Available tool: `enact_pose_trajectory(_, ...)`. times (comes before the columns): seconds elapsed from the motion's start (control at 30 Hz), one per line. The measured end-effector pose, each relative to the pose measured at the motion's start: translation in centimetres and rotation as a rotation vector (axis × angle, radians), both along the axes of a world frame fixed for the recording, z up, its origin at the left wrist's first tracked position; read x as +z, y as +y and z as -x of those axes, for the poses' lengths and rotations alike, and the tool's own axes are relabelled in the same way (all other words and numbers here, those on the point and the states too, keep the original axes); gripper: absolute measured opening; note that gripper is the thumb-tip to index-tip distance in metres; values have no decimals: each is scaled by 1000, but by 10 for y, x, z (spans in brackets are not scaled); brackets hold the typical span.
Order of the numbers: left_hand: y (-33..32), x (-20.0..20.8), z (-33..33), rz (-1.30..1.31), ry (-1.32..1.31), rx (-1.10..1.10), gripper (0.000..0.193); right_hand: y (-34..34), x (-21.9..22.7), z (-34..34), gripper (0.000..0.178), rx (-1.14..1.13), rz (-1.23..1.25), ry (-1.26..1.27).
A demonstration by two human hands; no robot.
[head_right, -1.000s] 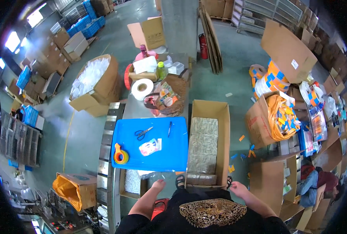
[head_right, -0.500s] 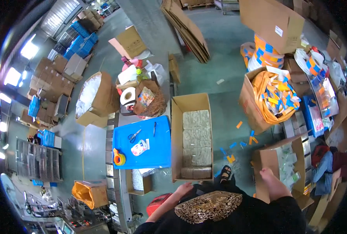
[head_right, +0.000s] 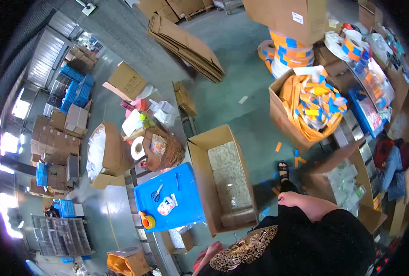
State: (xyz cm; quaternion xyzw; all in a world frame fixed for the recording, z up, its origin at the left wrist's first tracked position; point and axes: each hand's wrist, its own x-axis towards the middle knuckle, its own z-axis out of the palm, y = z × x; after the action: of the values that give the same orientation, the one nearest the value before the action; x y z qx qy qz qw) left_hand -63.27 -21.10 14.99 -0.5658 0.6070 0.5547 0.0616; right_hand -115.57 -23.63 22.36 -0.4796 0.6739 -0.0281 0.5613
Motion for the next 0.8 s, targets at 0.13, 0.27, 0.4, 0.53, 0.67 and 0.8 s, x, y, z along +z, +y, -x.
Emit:
enact_pose_trajectory(0.13,-64,18,122,-230,69,655,43,-52,-45,98,37,27,-41,162)
enact_pose_trajectory(0.27,-143,46,235,62,119,228,35,-128,6,184,37,-215,150,76)
enact_pose_trajectory(0.4,-219,63,298,-29,-136,296,45,-193,45,259,37,-417,198,-41)
enact_pose_trajectory(0.53,-243,74,309,-108,-250,225,46,-254,53,296,38,-453,233,56)
enact_pose_trajectory(0.67,-217,22,273,81,-260,-341,37,-316,40,291,40,-432,236,-82)
enact_pose_trajectory(0.8,-268,23,302,-225,-414,-161,38,-376,22,287,39,-223,209,-156)
